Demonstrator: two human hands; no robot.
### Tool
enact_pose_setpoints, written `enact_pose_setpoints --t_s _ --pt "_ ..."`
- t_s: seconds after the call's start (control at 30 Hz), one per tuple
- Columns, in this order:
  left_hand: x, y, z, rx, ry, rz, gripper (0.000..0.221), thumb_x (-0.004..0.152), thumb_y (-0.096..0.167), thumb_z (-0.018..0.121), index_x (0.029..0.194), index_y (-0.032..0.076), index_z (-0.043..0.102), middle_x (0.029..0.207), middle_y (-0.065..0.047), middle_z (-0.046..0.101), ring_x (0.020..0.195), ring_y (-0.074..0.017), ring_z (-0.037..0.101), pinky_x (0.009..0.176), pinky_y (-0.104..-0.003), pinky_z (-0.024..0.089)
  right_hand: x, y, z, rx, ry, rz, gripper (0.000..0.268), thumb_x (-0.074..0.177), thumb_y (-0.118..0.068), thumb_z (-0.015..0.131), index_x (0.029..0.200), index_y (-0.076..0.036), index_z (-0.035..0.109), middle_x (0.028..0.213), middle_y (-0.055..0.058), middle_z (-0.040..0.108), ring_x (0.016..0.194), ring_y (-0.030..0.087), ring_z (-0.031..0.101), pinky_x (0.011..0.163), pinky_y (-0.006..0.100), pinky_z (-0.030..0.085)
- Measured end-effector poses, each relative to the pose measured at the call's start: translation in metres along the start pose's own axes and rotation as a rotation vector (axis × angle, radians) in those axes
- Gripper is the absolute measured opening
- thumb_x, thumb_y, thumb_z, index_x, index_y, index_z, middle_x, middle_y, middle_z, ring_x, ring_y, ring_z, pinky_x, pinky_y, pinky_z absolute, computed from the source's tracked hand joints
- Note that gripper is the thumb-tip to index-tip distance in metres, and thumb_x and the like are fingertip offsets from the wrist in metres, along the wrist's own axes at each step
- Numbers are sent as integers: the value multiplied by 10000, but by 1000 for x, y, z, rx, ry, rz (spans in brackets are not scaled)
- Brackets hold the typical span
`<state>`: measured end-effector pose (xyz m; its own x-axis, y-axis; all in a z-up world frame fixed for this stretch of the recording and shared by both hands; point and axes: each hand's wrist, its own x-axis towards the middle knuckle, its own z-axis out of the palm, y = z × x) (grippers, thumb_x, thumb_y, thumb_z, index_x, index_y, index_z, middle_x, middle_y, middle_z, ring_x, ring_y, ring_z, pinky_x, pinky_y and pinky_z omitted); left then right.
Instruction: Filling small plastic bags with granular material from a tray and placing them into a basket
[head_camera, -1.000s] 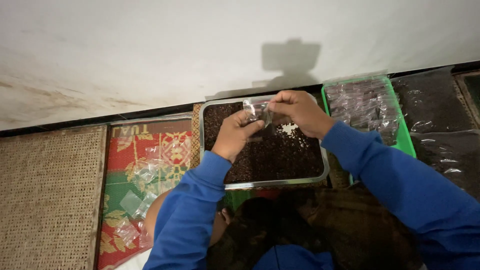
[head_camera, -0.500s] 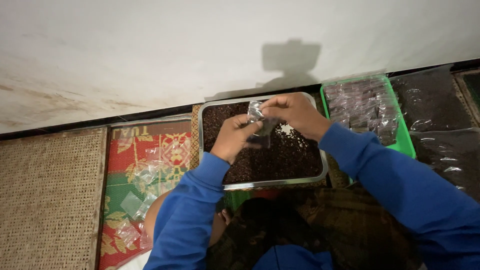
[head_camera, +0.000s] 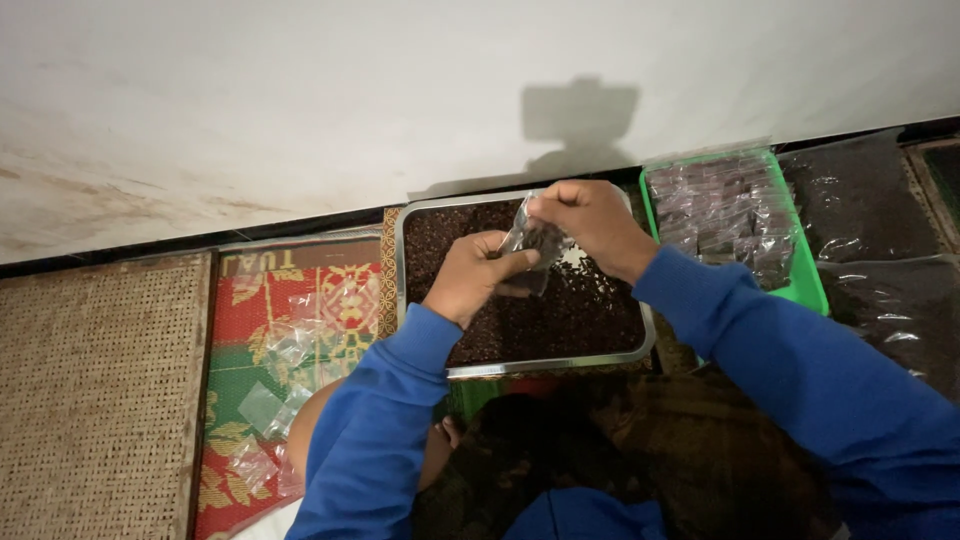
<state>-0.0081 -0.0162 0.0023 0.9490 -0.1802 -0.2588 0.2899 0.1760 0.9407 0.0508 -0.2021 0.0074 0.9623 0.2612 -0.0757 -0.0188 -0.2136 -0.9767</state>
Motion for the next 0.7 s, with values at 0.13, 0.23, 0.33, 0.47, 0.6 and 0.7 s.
enact_pose_setpoints --t_s 0.13,0.23,0.33,0.47,0.6,0.7 --pt "7 -11 -9 10 9 15 229 825 53 858 967 -94 753 829 -163 728 775 -239 745 624 -401 694 2 -3 -1 -20 -12 -10 160 1031 -188 716 981 -74 816 726 74 728 646 109 571 634 290 484" --pt "7 -12 -7 41 6 0 214 811 24 863 963 -92 766 822 -167 727 773 -259 756 619 -402 694 -1 -5 -1 -54 22 -17 133 960 -224 806 946 -93 824 703 32 720 701 73 592 622 293 487" --pt "6 -11 -3 -54 69 -5 227 818 25 855 985 -89 752 833 -139 711 778 -233 743 650 -391 687 0 -1 -1 -10 82 -34 134 962 -231 814 943 -99 826 721 50 737 711 71 597 628 301 519" --pt "13 -18 -8 -126 90 -2 263 851 33 844 1059 -92 742 854 -166 717 787 -261 761 668 -430 693 1 -1 -1 4 102 -80 143 972 -225 778 978 -90 825 685 45 723 621 50 547 550 240 437" --pt "11 -16 -4 -249 109 -19 317 867 88 850 1098 -87 724 867 -174 709 775 -281 774 651 -446 699 2 2 1 15 126 -122 149 993 -208 768 1024 -73 824 708 66 733 629 52 556 552 238 437" --pt "13 -21 -5 -235 95 4 364 847 54 854 1143 -96 704 922 -166 709 811 -290 775 665 -422 701 5 11 1 11 157 -127 180 975 -230 785 1033 -62 818 726 63 747 635 61 562 553 236 443"
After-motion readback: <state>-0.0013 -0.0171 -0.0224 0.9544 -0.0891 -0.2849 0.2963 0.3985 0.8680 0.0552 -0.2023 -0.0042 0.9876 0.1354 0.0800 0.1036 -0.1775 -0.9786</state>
